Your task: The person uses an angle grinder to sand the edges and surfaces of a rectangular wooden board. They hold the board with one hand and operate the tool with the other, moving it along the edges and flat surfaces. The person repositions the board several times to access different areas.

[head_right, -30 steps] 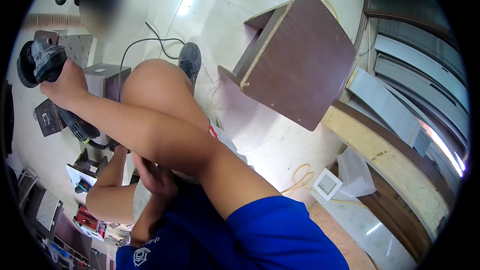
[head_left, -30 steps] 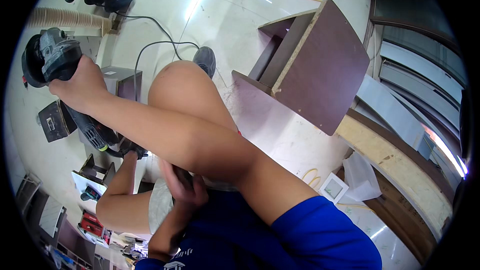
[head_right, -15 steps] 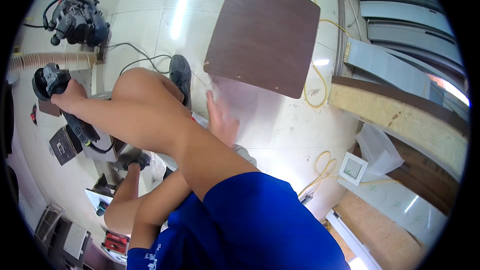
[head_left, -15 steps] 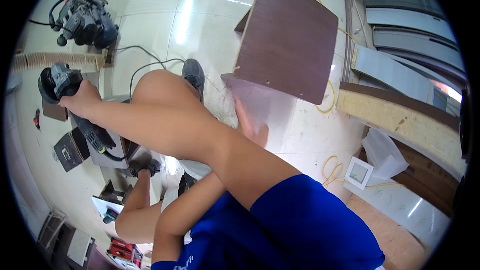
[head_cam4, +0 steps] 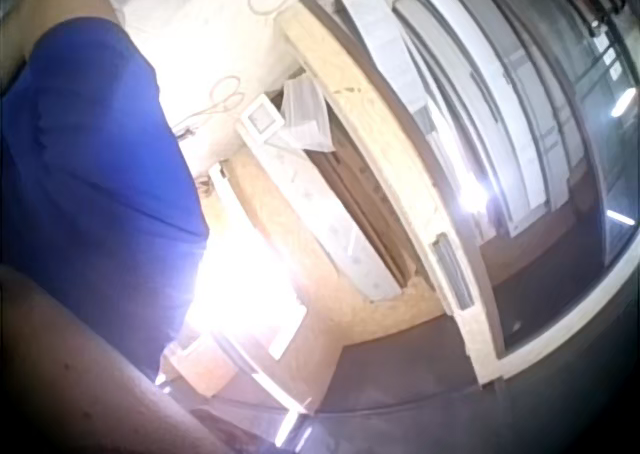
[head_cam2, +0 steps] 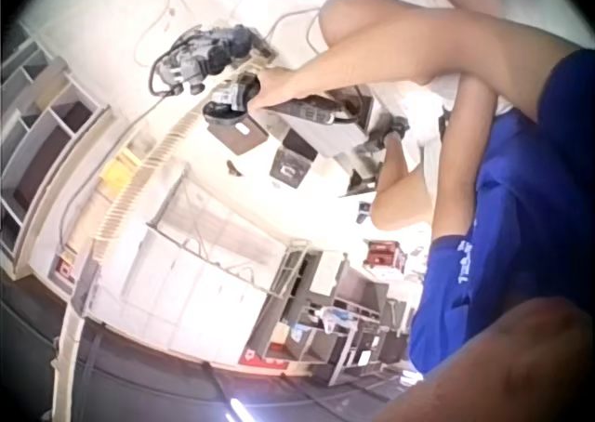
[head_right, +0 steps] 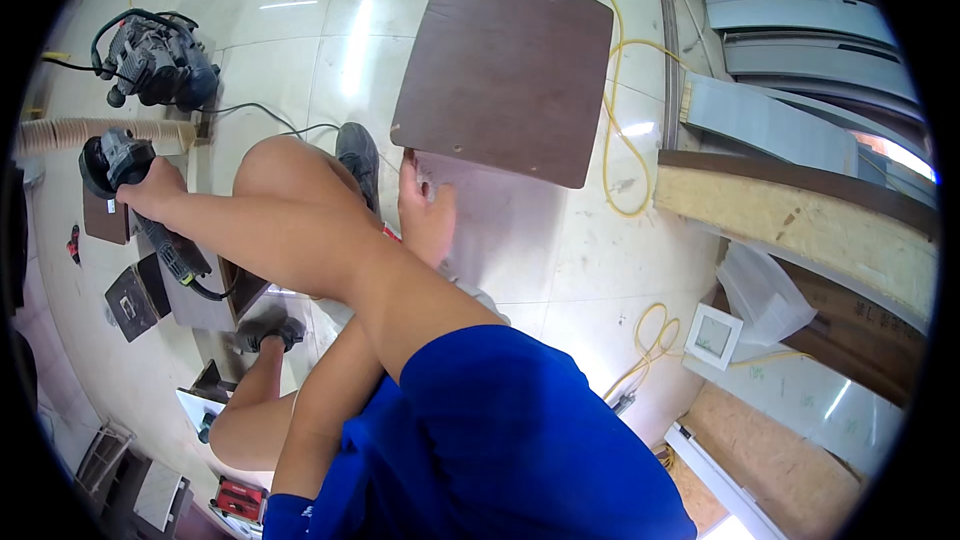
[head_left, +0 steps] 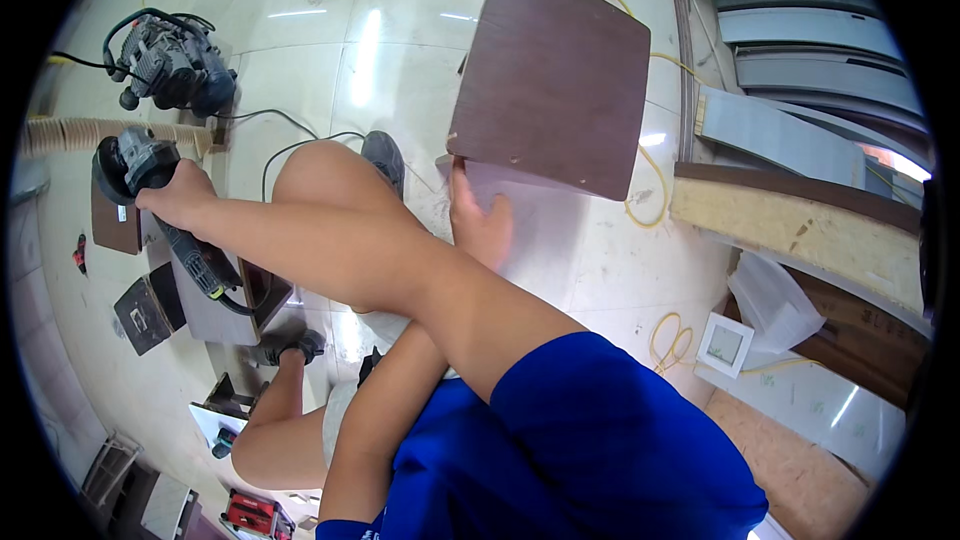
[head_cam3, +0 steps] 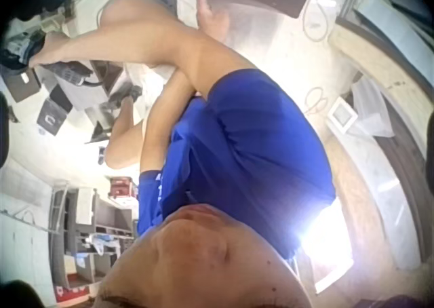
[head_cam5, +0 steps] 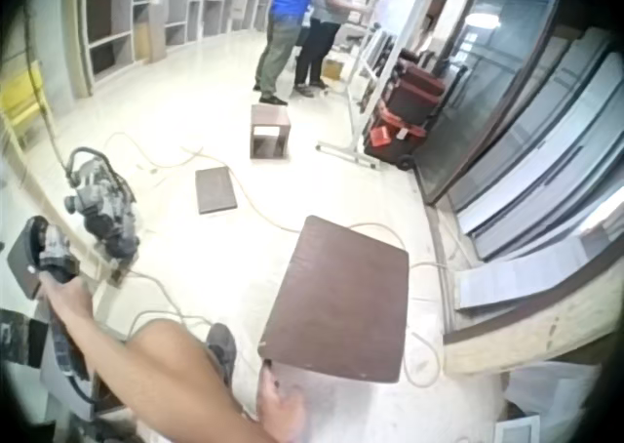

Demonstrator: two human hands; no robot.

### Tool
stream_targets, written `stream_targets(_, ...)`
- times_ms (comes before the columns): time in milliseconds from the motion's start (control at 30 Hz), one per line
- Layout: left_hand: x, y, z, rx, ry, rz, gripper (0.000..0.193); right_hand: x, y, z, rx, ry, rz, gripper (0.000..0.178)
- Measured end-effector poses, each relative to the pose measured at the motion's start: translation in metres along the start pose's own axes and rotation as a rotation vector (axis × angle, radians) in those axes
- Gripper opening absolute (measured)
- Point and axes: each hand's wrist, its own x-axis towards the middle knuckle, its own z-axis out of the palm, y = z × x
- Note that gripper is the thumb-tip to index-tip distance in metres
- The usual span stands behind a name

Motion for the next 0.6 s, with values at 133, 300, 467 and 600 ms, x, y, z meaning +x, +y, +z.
stream_targets(133, -0.004, 0.004, 0.0, -0.079, -0.038, -0.043, 0.073, 0.005, 0.003, 0.002, -0.039, 0.03, -0.044, 0.068)
stream_targets(300, -0.004, -0.005, -0.001, 0.108, -0.013, 0.081, 0.075, 0.001, 0.001, 0.006, -0.039, 0.031, -0.047, 0.07)
stream_targets(467, -0.008, 0.007, -0.003, 0.078, -0.054, 0.016, 0.077, -0.004, -0.002, 0.0, -0.046, 0.01, -0.014, 0.071)
stream_targets(600, -0.012, 0.014, 0.001, 0.018, -0.137, -0.004, 0.076, -0.001, 0.003, -0.005, -0.088, 0.041, -0.024, 0.071)
